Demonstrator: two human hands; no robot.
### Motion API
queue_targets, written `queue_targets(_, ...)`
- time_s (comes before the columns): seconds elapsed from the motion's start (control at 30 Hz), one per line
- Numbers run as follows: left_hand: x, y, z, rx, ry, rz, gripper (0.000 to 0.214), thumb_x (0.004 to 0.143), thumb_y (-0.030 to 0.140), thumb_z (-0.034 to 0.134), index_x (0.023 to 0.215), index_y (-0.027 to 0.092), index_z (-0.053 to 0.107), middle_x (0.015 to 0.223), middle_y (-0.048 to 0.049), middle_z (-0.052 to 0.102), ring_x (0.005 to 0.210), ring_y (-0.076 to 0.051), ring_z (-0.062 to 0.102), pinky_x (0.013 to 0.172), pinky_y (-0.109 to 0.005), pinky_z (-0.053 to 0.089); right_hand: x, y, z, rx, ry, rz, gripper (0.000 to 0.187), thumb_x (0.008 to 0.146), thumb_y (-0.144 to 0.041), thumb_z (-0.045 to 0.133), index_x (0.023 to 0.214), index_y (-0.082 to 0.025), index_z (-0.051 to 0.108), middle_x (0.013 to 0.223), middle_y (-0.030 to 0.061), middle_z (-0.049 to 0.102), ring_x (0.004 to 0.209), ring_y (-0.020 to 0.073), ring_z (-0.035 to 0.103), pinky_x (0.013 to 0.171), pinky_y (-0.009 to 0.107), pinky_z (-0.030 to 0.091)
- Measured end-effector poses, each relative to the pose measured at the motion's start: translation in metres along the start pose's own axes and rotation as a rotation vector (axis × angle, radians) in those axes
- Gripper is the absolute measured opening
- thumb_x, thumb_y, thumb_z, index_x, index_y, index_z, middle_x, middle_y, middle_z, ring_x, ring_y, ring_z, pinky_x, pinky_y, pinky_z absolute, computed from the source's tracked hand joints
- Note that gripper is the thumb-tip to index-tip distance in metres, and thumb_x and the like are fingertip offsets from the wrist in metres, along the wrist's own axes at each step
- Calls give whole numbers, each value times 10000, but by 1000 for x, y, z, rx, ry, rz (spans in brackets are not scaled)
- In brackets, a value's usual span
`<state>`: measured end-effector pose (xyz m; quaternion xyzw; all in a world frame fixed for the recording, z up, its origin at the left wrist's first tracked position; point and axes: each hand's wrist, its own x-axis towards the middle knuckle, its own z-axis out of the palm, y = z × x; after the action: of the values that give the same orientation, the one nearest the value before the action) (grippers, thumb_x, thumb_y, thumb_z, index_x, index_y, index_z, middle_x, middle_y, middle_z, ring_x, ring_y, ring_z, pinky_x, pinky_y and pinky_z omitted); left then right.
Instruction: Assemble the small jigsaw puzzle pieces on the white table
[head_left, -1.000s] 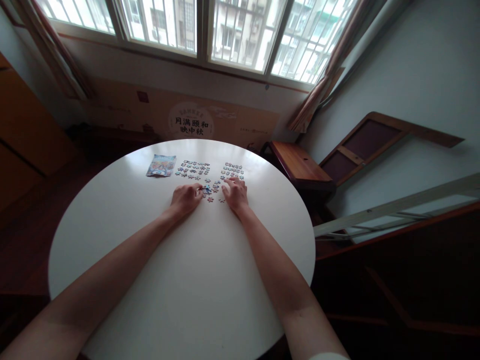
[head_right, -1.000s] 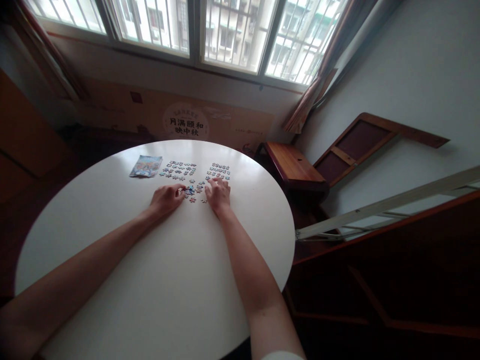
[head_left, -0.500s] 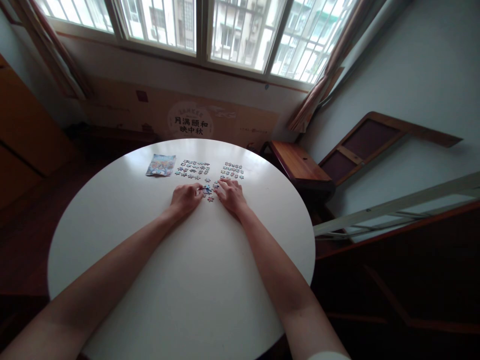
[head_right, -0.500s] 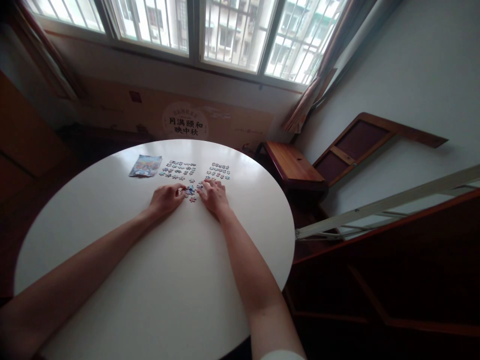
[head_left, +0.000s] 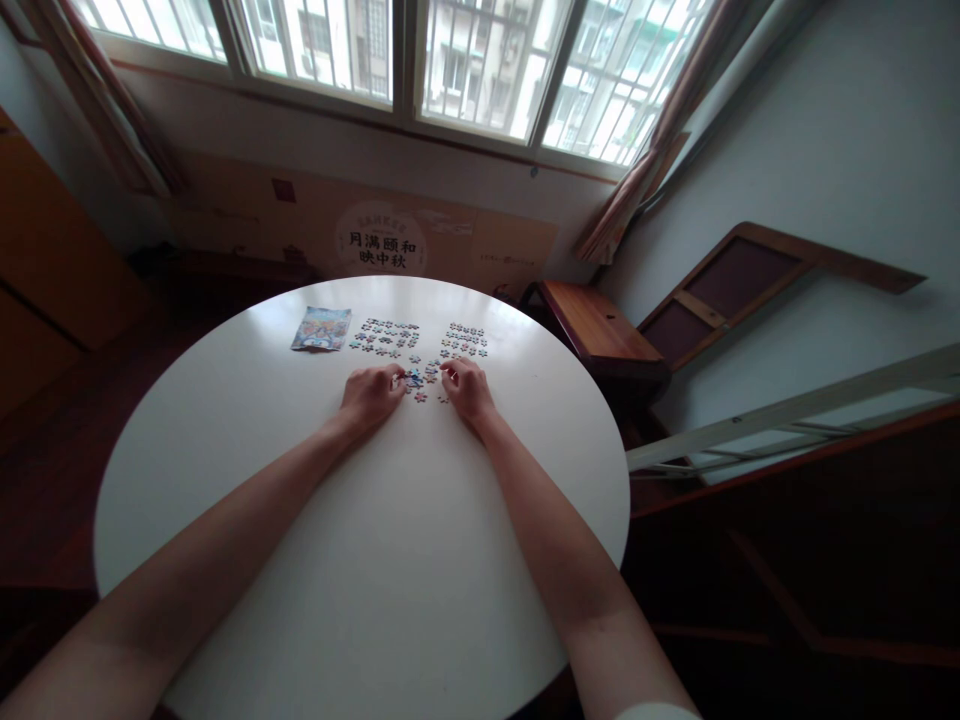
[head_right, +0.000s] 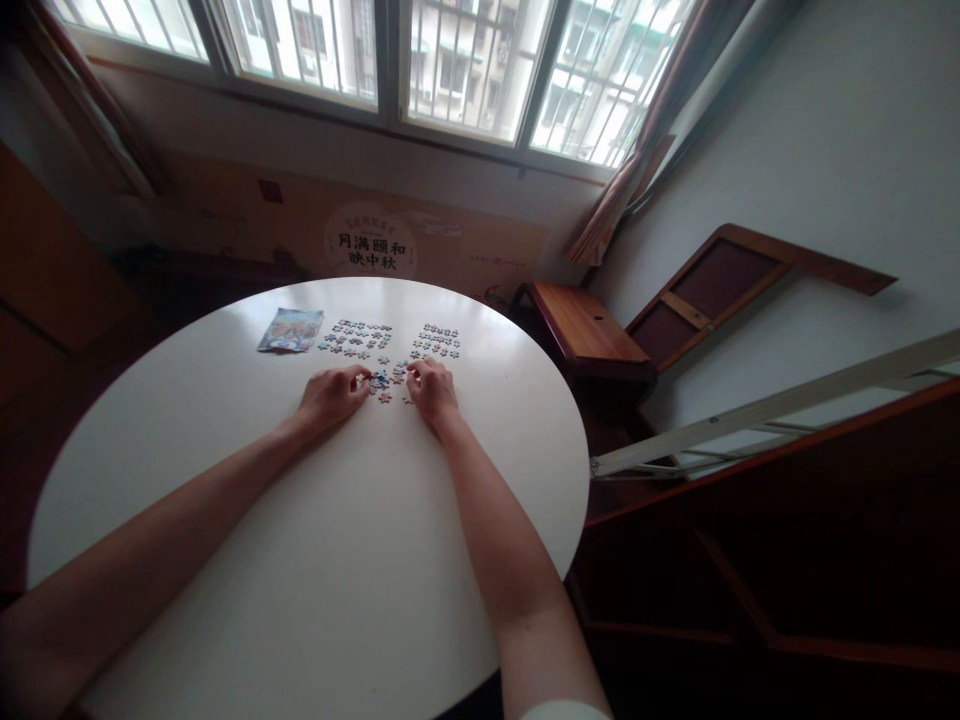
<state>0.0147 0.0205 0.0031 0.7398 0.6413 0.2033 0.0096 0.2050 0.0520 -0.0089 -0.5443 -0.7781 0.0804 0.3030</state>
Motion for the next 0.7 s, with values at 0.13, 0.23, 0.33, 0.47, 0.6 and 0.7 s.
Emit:
queue_targets(0.13, 0, -2, 1, -64, 8, 91, 353, 880, 366, 434, 1163, 244, 606, 761, -28, 669, 717, -189, 609, 700, -289, 420, 2, 2, 0, 52, 34, 0, 222, 873, -215, 448, 949, -184, 654, 866, 31, 632, 769, 141, 567, 776, 263, 424)
queue_targets(0.23, -1, 0, 2, -80, 15, 387, 317, 884, 364, 453, 1109, 246, 642, 886, -54, 651, 857, -204, 567, 828, -331, 391, 2, 3, 1, 58, 52, -3, 218, 871, -212, 449, 938, -180, 654, 874, 34, 639, 760, 137, 572, 774, 255, 427)
queue_targets(0.33, -5, 5, 3, -62, 46, 537, 311, 871, 400, 496, 1109, 269, 650, 1039, -80, 609, 999, -240, 488, 894, -386, 335, 2, 2, 1, 56, 47, -1, 216, 872, -213, 451, 944, -183, 653, 896, 38, 645, 775, 138, 578, 784, 259, 428)
queue_targets(0.47, -10, 12, 4, -85, 5, 595, 359, 855, 469, 520, 1169, 322, 614, 1137, -60, 578, 1051, -245, 438, 911, -403, 297, 2, 1, 1, 43, 38, 16, 214, 873, -226, 459, 953, -191, 653, 892, 34, 648, 761, 140, 577, 783, 270, 430)
queue_targets(0.6, -12, 13, 3, -128, 1, 570, 261, 871, 434, 512, 1036, 320, 678, 1171, -45, 573, 1101, -243, 409, 929, -404, 275, 2, 1, 1, 48, 37, 11, 207, 867, -226, 468, 947, -192, 656, 895, 31, 649, 753, 140, 578, 785, 274, 431)
queue_targets(0.7, -11, 12, 5, -139, 35, 522, 242, 869, 416, 519, 953, 281, 703, 1144, -50, 588, 1111, -251, 402, 940, -409, 274, 2, 1, 2, 47, 37, 13, 201, 859, -211, 476, 944, -196, 657, 904, 30, 651, 783, 144, 583, 789, 275, 430)
